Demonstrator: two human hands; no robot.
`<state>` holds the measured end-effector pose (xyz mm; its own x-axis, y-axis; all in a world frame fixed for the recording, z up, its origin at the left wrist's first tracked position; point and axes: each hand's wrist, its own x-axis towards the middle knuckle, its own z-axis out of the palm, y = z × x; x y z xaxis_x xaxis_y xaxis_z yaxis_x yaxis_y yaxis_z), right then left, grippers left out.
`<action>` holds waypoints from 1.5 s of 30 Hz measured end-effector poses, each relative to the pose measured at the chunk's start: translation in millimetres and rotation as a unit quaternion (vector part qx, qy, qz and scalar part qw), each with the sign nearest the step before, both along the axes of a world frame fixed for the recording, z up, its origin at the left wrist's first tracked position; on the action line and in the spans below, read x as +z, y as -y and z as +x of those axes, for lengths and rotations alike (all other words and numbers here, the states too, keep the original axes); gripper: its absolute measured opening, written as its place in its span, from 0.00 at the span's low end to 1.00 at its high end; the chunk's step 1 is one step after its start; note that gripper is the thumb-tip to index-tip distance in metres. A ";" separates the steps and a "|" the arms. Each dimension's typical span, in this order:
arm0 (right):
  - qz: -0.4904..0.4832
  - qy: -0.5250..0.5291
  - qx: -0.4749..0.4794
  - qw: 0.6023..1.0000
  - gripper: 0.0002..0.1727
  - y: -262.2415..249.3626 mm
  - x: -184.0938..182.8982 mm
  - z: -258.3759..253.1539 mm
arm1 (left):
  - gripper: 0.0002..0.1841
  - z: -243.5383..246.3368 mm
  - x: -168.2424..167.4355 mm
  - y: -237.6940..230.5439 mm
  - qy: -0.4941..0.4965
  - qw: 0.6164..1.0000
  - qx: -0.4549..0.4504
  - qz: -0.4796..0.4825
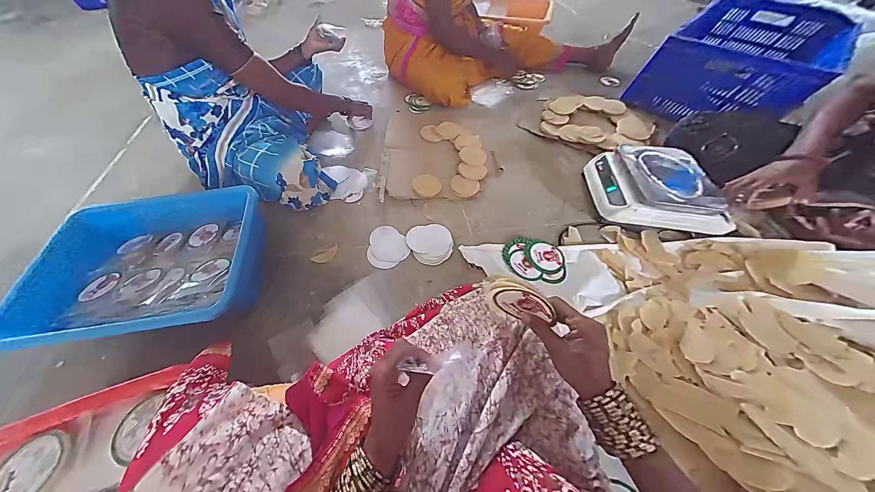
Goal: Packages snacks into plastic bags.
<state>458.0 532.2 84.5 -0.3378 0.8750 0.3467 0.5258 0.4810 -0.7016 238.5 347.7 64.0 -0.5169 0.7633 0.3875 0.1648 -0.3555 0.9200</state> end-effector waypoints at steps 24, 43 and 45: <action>-0.006 0.041 0.002 0.999 0.21 0.1 -7.6 19.2 | 0.04 9.4 -3.9 3.0 -0.042 0.998 0.015 -0.047; -0.105 -0.250 0.412 0.870 0.16 51.9 156.2 6.4 | 0.06 27.6 89.2 35.0 -0.230 0.972 -0.041 0.035; -0.114 -0.234 0.462 0.848 0.11 56.3 166.4 3.7 | 0.06 29.0 87.4 36.3 -0.237 0.970 -0.045 0.035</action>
